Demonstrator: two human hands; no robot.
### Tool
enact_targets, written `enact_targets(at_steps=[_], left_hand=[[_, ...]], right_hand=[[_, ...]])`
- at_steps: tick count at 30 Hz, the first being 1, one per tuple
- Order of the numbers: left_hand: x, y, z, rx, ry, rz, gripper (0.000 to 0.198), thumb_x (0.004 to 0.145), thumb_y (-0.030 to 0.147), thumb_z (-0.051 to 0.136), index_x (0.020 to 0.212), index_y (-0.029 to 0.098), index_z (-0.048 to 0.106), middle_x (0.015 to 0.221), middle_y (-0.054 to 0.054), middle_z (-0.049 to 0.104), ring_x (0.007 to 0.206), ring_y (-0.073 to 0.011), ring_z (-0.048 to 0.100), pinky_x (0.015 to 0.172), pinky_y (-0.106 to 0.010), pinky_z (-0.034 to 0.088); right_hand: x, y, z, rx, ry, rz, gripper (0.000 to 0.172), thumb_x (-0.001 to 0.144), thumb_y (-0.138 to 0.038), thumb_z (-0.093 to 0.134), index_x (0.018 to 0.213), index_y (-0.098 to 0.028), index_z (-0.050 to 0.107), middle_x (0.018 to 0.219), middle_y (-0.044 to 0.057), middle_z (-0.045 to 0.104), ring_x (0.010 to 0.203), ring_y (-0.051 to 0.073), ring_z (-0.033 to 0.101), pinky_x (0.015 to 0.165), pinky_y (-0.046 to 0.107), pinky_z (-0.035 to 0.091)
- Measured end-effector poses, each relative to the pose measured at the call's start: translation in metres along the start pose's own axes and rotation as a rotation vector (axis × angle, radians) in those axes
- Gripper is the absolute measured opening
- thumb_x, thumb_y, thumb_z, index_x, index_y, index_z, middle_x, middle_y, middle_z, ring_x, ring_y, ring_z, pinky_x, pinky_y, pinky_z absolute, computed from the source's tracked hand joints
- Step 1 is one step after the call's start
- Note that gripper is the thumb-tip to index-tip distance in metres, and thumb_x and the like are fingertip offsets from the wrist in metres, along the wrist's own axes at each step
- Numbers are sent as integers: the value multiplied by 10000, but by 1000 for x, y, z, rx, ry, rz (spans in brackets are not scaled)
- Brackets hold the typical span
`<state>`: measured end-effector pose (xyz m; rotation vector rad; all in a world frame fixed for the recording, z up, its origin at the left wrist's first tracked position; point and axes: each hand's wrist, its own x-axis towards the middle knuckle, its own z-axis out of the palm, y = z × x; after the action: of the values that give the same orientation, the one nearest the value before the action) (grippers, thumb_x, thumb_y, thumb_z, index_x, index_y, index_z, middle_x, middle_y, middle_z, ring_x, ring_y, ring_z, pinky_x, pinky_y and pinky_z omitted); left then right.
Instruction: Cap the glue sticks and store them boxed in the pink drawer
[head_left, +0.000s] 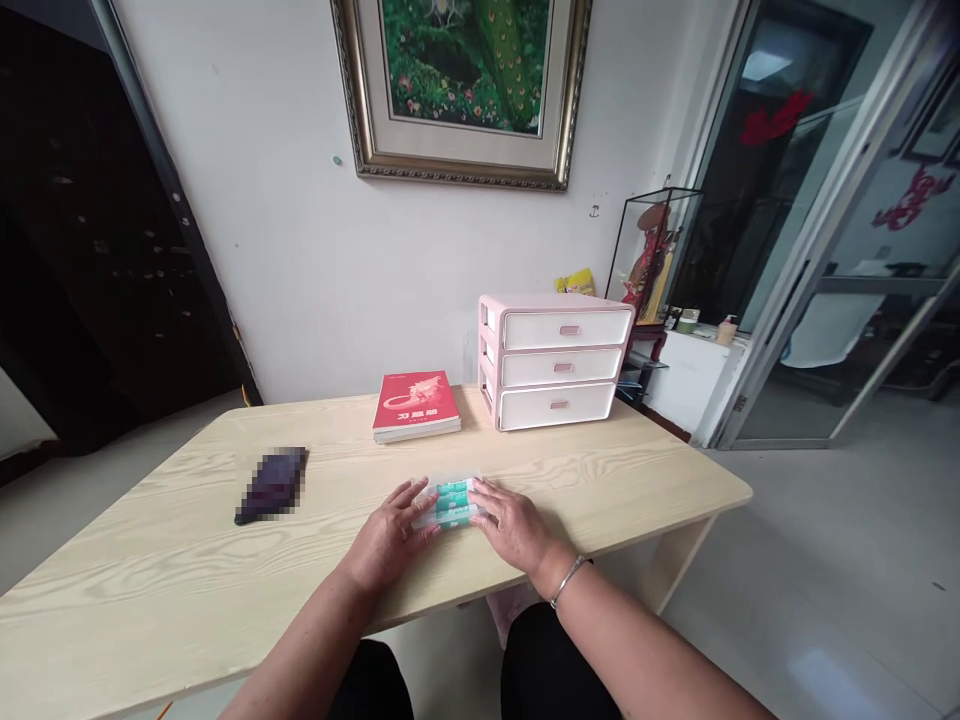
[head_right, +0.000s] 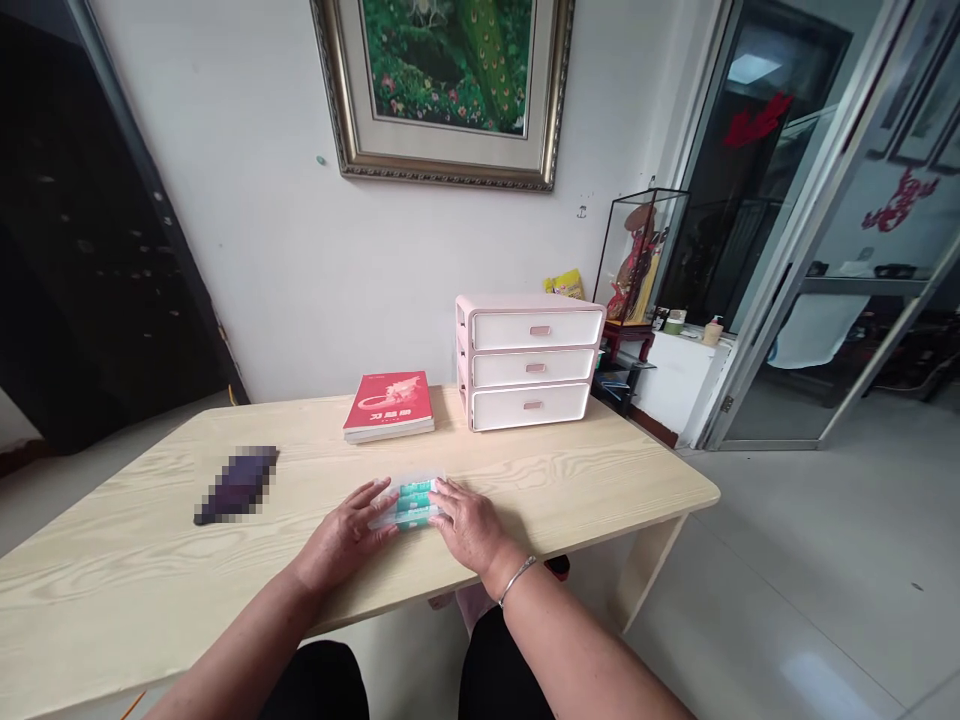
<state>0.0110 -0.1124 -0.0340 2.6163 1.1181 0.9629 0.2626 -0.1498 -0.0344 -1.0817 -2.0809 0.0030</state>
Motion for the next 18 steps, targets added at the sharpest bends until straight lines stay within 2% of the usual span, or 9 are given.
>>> enact_targets(at_steps=[3, 7, 12, 16, 18], left_hand=[[0, 1, -1, -17, 16, -14, 483, 850, 490, 625, 1281, 272, 636, 1435, -104, 520, 1329, -349, 469, 1067, -506, 450], [1, 4, -2, -2, 27, -11, 474, 847, 475, 629, 1272, 265, 629, 1424, -113, 532, 1302, -313, 508, 1051, -474, 469], [6, 8, -4, 47, 44, 14, 404, 803, 433, 659, 1161, 245, 665, 1410, -114, 534, 1357, -319, 436, 1076, -471, 441], [18, 16, -9, 20, -35, -28, 329, 765, 325, 655, 1073, 212, 638, 1444, -121, 489, 1353, -312, 441, 1077, -445, 431], [25, 19, -13, 15, -103, -76, 403, 728, 275, 651, 1122, 199, 613, 1410, -131, 522, 1319, -306, 481, 1073, -438, 428]], right_hand=[[1, -3, -2, 2, -2, 18, 376, 843, -155, 639, 1217, -165, 671, 1339, 129, 601, 1255, 238, 557, 1096, 374, 434], [-1, -7, -7, 4, 13, 23, 429, 816, -189, 652, 1245, -192, 651, 1353, 109, 595, 1263, 234, 544, 1102, 384, 418], [-2, -8, -9, 107, 91, 88, 382, 796, -203, 643, 1175, -213, 686, 1256, 89, 662, 1195, 226, 587, 1075, 373, 429], [0, 11, -5, 325, 298, 430, 304, 879, -312, 539, 1111, -192, 696, 1115, 105, 715, 1041, 220, 664, 883, 337, 545], [4, 28, -7, 487, 425, 623, 345, 873, -390, 529, 1084, -169, 689, 1047, 119, 727, 980, 231, 683, 762, 316, 573]])
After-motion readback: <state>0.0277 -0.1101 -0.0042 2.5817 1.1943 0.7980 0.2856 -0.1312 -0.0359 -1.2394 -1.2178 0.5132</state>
